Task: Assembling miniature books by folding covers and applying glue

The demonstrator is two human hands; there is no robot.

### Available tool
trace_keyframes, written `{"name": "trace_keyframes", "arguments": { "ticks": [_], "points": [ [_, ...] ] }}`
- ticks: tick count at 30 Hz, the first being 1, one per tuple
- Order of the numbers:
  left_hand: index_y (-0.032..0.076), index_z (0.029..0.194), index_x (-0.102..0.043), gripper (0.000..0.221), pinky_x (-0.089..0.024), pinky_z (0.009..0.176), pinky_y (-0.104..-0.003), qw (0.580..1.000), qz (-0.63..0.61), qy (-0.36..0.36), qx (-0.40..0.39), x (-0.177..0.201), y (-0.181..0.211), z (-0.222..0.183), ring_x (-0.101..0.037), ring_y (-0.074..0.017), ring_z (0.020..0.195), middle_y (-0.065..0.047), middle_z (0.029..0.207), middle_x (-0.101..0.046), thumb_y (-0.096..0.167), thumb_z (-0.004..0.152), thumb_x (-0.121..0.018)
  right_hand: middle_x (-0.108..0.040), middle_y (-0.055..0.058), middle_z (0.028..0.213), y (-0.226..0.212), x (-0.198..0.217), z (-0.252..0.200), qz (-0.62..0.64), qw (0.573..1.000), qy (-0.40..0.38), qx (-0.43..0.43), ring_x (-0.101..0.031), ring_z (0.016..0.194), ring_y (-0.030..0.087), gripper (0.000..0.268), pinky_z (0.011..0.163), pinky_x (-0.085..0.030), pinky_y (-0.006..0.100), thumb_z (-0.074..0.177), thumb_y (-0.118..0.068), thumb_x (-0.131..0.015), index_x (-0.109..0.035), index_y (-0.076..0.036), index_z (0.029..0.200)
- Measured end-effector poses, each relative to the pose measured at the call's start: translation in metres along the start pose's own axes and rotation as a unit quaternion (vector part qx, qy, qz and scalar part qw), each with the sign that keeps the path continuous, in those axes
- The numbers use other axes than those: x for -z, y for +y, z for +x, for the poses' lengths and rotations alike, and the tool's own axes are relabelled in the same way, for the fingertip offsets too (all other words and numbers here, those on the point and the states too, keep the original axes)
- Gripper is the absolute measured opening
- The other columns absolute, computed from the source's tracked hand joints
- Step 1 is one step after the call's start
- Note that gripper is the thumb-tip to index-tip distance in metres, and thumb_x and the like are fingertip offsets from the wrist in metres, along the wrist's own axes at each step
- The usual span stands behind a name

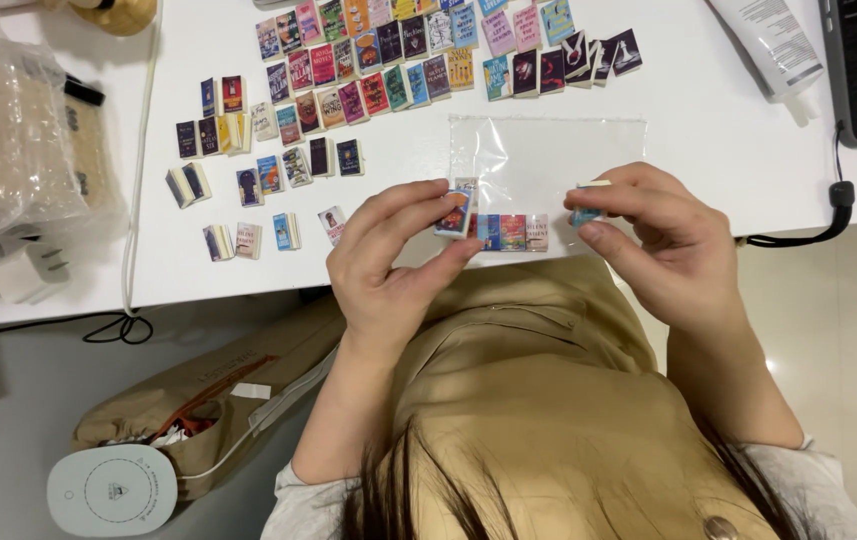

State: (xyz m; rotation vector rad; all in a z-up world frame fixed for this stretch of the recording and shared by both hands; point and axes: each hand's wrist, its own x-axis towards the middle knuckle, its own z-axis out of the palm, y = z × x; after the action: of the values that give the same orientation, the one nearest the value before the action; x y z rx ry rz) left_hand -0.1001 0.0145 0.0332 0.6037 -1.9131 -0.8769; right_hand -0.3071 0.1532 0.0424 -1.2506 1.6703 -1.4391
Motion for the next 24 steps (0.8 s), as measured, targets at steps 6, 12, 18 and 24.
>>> {"name": "trace_keyframes", "arguments": {
  "ticks": [6, 12, 18, 24],
  "points": [
    [0.009, 0.105, -0.073, 0.013, -0.06, 0.103, -0.034, 0.997, -0.056, -0.004, 0.06, -0.024, 0.01, -0.006, -0.073, -0.0237, 0.111, -0.014, 0.118, -0.071, 0.002, 0.095, -0.077, -0.067, 0.016, 0.117, -0.003, -0.005, 0.001, -0.042, 0.997, -0.057, 0.037, -0.065, 0.109, 0.024, 0.027, 0.098, -0.051, 0.029, 0.102, 0.006, -0.059, -0.068, 0.001, 0.128],
    [-0.005, 0.122, -0.068, 0.038, -0.067, 0.086, -0.038, 0.941, -0.293, 0.018, 0.168, -0.05, 0.003, -0.022, -0.076, -0.0308, 0.101, -0.018, 0.112, -0.071, -0.008, 0.086, -0.08, -0.073, 0.019, 0.102, 0.01, -0.02, -0.001, -0.082, 0.995, 0.025, 0.053, -0.072, 0.087, 0.024, 0.044, 0.075, -0.059, 0.036, 0.088, 0.01, -0.078, -0.07, 0.002, 0.131],
    [-0.002, 0.118, -0.072, 0.037, -0.067, 0.085, -0.037, 0.924, -0.304, 0.031, 0.23, -0.047, 0.015, -0.018, -0.077, -0.0291, 0.097, -0.015, 0.105, -0.076, -0.002, 0.083, -0.085, -0.074, 0.016, 0.099, 0.014, -0.025, 0.005, -0.142, 0.982, 0.017, 0.123, -0.074, 0.087, 0.032, 0.04, 0.073, -0.059, 0.036, 0.084, 0.004, -0.086, -0.072, 0.006, 0.121],
    [0.009, 0.121, -0.07, 0.025, -0.067, 0.096, -0.027, 0.951, -0.202, -0.075, 0.221, -0.016, 0.017, -0.012, -0.076, -0.0151, 0.107, -0.004, 0.116, -0.076, 0.014, 0.096, -0.074, -0.066, 0.021, 0.117, 0.029, -0.02, 0.002, -0.276, 0.924, -0.066, 0.256, -0.067, 0.107, 0.033, 0.033, 0.096, -0.059, 0.042, 0.097, 0.001, -0.08, -0.064, 0.007, 0.126]
  ]
}}
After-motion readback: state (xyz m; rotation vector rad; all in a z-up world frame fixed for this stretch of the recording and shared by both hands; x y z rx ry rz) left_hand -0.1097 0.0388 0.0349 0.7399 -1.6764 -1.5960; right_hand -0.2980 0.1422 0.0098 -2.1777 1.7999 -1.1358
